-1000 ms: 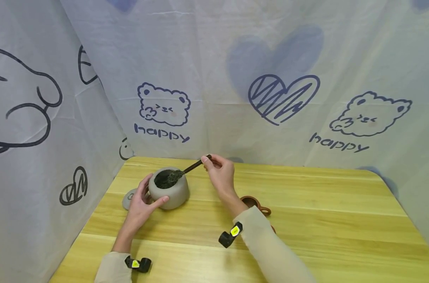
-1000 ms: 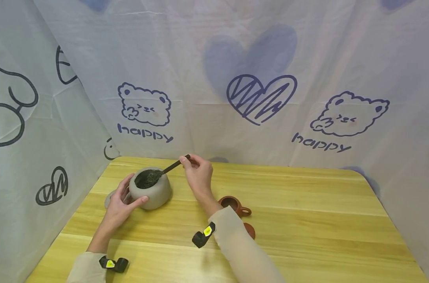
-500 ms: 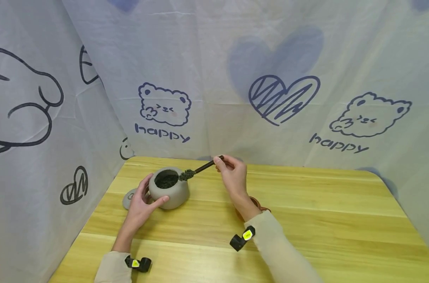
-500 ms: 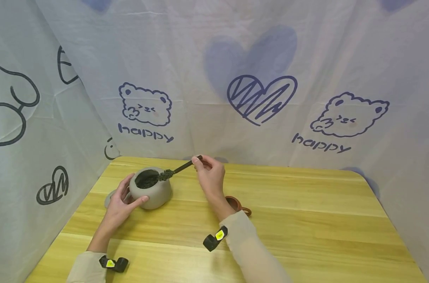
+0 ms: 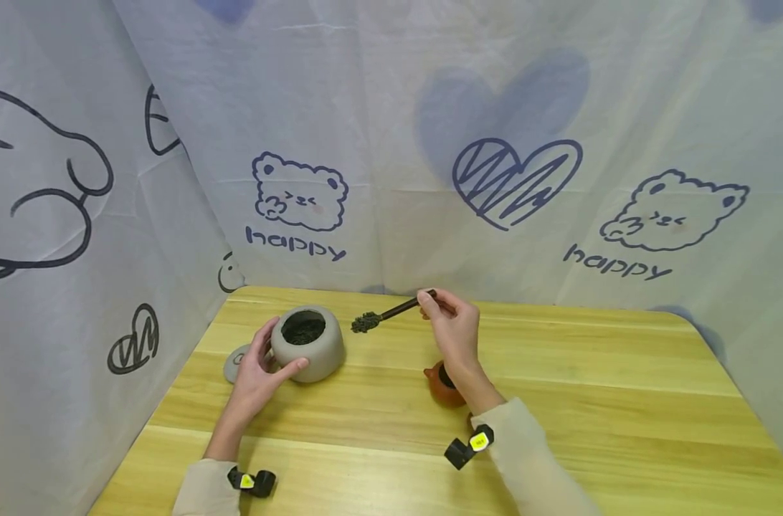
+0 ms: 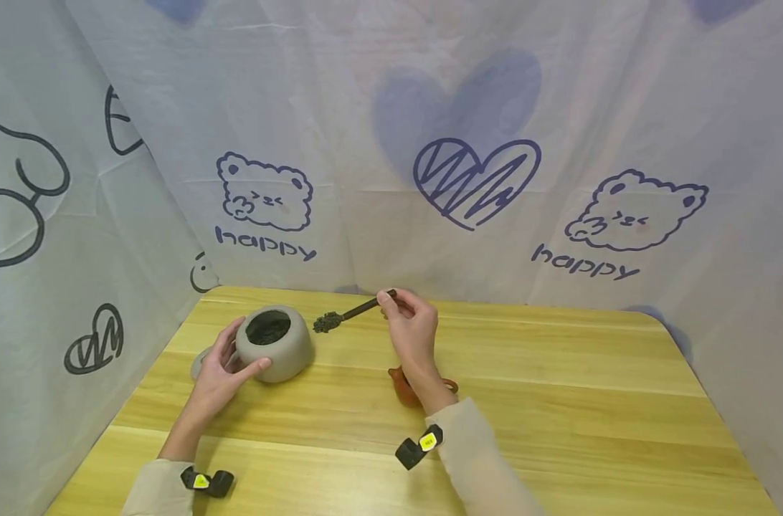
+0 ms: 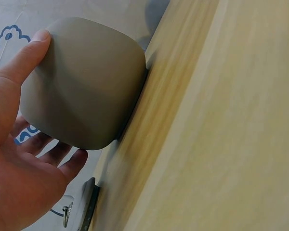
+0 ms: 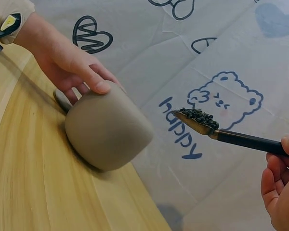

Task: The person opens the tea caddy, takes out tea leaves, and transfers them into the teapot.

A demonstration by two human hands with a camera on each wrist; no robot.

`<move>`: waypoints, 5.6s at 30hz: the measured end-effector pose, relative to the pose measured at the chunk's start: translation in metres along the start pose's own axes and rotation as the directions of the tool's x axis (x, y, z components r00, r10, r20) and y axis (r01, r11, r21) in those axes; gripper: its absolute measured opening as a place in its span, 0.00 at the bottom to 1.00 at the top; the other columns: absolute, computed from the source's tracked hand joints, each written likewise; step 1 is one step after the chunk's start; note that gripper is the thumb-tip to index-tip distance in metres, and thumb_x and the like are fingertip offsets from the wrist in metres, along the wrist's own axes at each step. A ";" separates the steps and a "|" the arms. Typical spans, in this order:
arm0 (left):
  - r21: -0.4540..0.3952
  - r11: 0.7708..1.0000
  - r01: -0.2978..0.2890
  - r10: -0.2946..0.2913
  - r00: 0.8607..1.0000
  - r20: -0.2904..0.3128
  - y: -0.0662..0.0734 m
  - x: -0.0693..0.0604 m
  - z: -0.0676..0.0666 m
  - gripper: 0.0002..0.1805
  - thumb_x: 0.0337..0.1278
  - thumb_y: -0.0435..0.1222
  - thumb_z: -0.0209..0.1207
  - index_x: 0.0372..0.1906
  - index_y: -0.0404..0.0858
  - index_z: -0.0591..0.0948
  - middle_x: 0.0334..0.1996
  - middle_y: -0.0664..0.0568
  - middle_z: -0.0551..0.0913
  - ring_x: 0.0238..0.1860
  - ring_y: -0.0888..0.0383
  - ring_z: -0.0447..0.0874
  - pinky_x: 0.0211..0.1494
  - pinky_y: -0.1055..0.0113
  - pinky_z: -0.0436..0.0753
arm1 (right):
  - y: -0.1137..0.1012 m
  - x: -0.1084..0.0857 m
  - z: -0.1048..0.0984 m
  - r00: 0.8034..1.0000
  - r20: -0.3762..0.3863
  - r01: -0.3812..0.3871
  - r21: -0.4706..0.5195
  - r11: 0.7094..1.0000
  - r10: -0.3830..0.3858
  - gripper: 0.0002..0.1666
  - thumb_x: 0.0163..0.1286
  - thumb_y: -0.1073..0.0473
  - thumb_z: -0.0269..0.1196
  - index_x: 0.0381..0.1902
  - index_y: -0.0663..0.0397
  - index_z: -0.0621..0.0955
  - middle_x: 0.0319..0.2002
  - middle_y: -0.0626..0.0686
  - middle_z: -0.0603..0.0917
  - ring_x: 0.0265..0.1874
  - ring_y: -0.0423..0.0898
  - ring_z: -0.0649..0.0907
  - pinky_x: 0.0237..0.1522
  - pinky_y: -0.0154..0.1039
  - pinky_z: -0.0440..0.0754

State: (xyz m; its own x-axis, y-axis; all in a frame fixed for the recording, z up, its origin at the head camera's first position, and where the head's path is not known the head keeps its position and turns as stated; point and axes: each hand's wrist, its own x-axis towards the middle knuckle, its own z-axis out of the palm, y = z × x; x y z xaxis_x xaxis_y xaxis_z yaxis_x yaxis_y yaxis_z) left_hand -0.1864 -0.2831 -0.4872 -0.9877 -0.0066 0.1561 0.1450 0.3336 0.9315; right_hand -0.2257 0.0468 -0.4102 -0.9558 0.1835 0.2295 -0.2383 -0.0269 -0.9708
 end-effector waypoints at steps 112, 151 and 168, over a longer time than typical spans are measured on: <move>-0.021 1.000 0.001 -0.001 1.000 0.006 0.000 -0.001 0.000 0.54 0.60 0.34 0.72 0.83 0.43 0.51 0.80 0.41 0.54 0.79 0.42 0.53 0.79 0.43 0.59 | 0.050 -0.043 -0.134 0.996 -0.083 -0.028 -0.178 0.984 0.013 0.12 0.74 0.63 0.66 0.47 0.67 0.87 0.39 0.58 0.89 0.34 0.40 0.87 0.41 0.29 0.85; -0.007 1.000 0.005 -0.005 1.000 0.008 -0.002 -0.001 0.000 0.54 0.61 0.36 0.72 0.83 0.42 0.50 0.80 0.42 0.54 0.79 0.42 0.52 0.78 0.43 0.60 | 0.042 -0.045 -0.141 0.986 -0.153 0.037 -0.150 0.988 -0.061 0.10 0.72 0.63 0.68 0.45 0.67 0.87 0.36 0.60 0.89 0.31 0.40 0.87 0.40 0.28 0.86; -0.003 1.000 -0.013 0.013 1.000 0.007 -0.005 0.000 0.001 0.53 0.61 0.35 0.72 0.83 0.42 0.51 0.80 0.42 0.54 0.79 0.42 0.53 0.78 0.43 0.60 | 0.044 -0.054 -0.182 0.955 -0.294 -0.053 -0.080 0.995 0.027 0.14 0.66 0.64 0.73 0.42 0.73 0.86 0.29 0.51 0.90 0.26 0.42 0.89 0.35 0.31 0.88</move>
State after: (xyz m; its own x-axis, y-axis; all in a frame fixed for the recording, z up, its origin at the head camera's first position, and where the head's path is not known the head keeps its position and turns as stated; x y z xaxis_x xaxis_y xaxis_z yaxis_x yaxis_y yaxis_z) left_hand -0.1871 -0.2842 -0.4921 -0.9861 0.0040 0.1663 0.1582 0.3307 0.9304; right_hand -0.1537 0.2142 -0.4778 -0.8690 0.4638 0.1725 -0.1730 0.0419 -0.9840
